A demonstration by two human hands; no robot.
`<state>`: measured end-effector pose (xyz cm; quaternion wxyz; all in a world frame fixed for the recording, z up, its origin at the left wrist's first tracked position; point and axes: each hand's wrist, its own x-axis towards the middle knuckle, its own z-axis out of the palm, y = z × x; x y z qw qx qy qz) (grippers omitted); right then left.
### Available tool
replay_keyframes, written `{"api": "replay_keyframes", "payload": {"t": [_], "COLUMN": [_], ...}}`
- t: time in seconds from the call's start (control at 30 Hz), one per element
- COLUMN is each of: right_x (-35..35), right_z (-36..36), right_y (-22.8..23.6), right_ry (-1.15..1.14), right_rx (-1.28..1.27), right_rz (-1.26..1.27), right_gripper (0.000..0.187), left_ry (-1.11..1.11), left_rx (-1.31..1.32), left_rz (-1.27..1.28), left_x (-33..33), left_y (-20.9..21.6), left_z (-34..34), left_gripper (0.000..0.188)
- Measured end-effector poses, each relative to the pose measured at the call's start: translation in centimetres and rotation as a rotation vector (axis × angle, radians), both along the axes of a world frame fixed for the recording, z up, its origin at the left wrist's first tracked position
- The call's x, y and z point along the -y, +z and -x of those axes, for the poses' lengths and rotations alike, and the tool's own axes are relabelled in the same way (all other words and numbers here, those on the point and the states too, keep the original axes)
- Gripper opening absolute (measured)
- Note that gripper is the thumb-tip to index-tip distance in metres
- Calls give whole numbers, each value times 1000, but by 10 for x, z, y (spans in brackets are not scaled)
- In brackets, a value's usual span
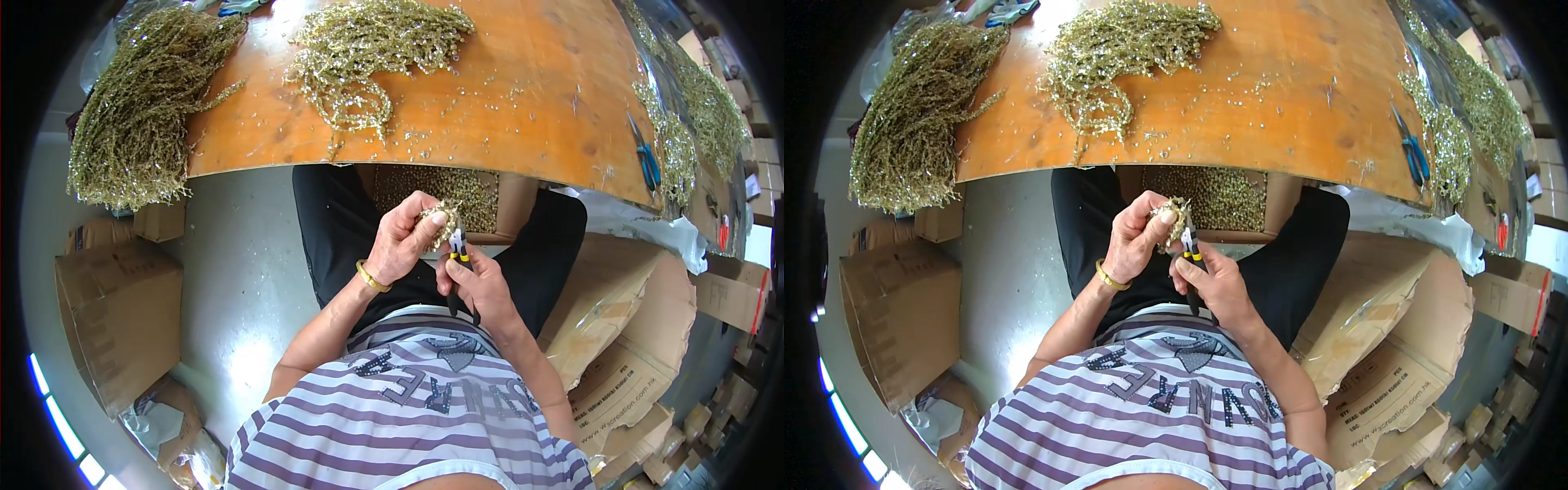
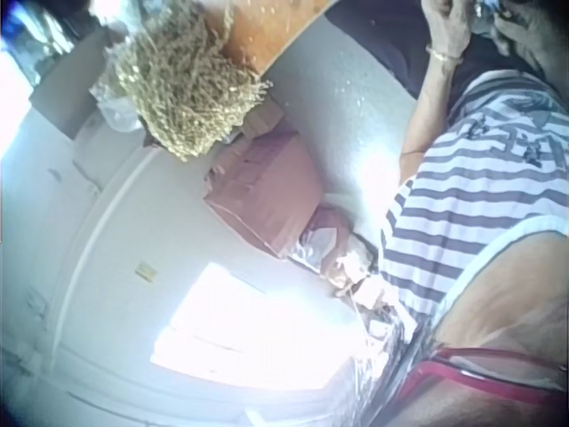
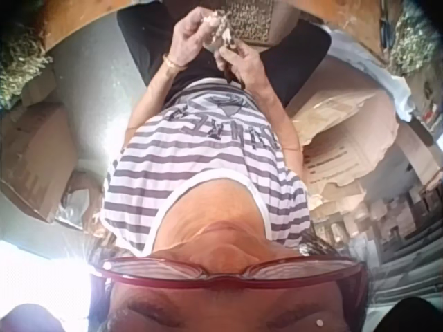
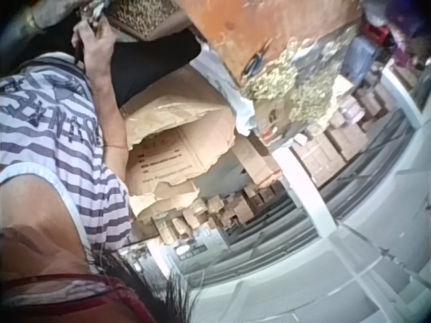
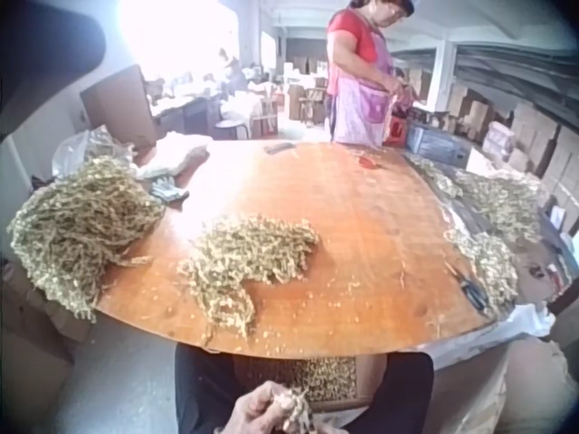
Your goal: The recorder is using pliers to trim and shape gold-colored plastic decorative branches at a workbench.
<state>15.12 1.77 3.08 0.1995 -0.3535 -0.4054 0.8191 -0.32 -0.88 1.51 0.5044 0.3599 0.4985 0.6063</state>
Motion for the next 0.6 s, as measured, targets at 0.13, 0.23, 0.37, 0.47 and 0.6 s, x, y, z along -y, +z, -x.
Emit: {"api": "replay_keyframes", "payload": {"t": [0.13, 0.23, 0.37, 0.47, 0.6], "right_x": [-4, -11, -21, -23, -22], "right_z": [2, 1, 2, 1, 2], "right_y": [6, -3, -2, -5, -8], "right_ry": [2, -132, -130, -117, -89], "right_rx": [147, 539, 721, 756, 788], "right_rz": [-302, -1016, -1371, -1443, -1448], "right_gripper": [19, 28, 35, 36, 38], "left_ry": [-103, -109, 87, 186, 218], "left_rx": [200, 194, 2, -188, -203], "left_rz": [44, 148, -39, -54, 28], "left_x": [-4, -9, -9, -12, -11], "left_y": [1, 14, 0, 0, 3], "left_z": [9, 10, 1, -6, -6], "left_gripper": [12, 16, 18, 15, 11]}}
